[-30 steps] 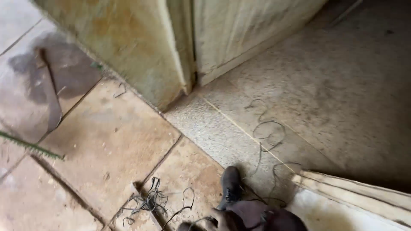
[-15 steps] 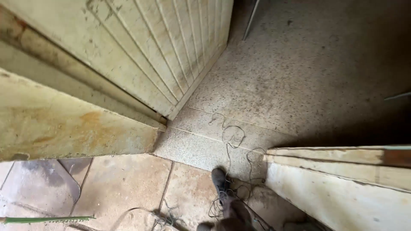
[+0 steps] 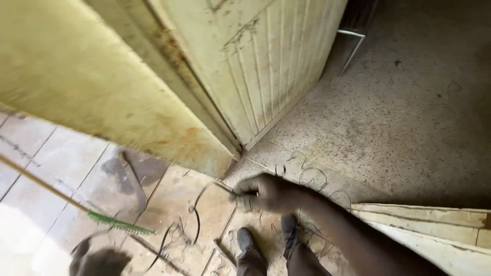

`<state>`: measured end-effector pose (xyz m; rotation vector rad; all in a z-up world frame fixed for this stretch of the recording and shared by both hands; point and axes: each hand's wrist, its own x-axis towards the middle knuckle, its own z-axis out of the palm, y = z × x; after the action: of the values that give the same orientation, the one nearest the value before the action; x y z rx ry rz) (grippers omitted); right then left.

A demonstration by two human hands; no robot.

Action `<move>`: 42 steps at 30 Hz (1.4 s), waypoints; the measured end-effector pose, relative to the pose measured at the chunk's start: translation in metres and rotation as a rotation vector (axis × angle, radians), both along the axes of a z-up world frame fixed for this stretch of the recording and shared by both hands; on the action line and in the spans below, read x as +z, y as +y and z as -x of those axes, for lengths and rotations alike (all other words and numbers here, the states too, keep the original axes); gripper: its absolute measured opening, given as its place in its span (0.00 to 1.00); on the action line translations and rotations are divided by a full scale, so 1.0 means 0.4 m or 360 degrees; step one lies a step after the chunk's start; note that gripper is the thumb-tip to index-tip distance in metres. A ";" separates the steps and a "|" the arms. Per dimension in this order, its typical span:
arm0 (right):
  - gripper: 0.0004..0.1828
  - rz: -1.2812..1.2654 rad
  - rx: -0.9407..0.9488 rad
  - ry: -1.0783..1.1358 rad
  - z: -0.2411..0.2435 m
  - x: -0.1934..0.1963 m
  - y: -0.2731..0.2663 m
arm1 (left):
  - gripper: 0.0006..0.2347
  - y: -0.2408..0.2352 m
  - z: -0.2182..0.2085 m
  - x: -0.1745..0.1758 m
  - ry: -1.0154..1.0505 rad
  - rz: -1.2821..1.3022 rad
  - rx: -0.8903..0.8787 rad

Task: The person is sitting on the floor, untangling a bundle of thin wires and coiling them into smaller loops.

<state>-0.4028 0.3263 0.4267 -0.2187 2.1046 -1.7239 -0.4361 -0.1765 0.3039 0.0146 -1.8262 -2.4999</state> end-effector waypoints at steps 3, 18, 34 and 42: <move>0.10 -0.0451 0.0190 0.0319 0.060 0.170 -0.060 | 0.27 0.092 0.102 0.096 -0.0174 0.0000 0.0074; 0.17 -0.0988 0.0161 0.1087 0.216 0.650 -0.448 | 0.48 0.316 0.031 0.250 -0.0199 0.0487 -0.0119; 0.25 -0.1095 0.0290 0.1339 0.279 0.673 -0.543 | 0.04 0.535 0.114 0.142 -0.0324 -0.0029 -0.1017; 0.12 -0.0740 -0.0111 0.1231 0.140 0.401 -0.300 | 0.05 0.549 0.147 0.326 -0.0183 -0.0697 -0.0850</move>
<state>-0.4588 0.2063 0.5871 -0.7734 3.0150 -1.2237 -0.4948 0.0431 0.4342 -0.3672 -1.4134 -3.2833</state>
